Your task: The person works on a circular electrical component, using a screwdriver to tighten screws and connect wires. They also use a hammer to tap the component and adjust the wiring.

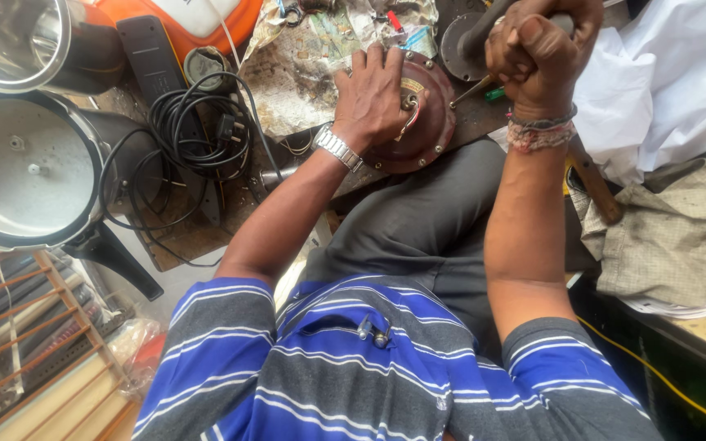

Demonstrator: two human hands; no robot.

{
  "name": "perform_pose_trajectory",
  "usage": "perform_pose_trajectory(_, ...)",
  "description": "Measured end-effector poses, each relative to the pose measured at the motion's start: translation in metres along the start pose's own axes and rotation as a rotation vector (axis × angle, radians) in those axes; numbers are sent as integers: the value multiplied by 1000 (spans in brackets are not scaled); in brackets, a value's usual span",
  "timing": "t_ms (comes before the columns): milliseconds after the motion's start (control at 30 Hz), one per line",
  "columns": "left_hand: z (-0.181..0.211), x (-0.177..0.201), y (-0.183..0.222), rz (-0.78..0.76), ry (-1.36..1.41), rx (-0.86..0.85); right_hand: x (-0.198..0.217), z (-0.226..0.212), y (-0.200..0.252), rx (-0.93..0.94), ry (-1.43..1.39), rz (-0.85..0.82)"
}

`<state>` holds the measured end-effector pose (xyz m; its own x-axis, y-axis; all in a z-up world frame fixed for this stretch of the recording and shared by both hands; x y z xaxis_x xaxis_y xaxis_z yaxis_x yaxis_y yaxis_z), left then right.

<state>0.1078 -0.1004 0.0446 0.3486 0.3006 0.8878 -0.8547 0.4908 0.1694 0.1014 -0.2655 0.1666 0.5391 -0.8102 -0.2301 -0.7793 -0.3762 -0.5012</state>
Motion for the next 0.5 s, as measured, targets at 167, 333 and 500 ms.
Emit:
perform_pose_trajectory(167,-1,0,0,84,2,-31,12,-5,19,142,161,256)
perform_pose_trajectory(333,-5,-12,-1,28,39,-3,19,-7,55,271,401,674)
perform_pose_trajectory(500,9,25,17,142,5,5,10,-13,38,271,420,570)
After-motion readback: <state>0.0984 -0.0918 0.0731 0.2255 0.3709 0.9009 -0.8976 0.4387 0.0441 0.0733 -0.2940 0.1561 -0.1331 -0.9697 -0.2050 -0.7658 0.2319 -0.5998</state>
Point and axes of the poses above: each hand's wrist, its own y-axis away from the middle knuckle, its own x-axis out of the back of the hand, z = x × y, the point moved 10 cm from there along -y, towards the middle knuckle, and after that the axes turned 15 degrees about -z, right-handed, at the moved point
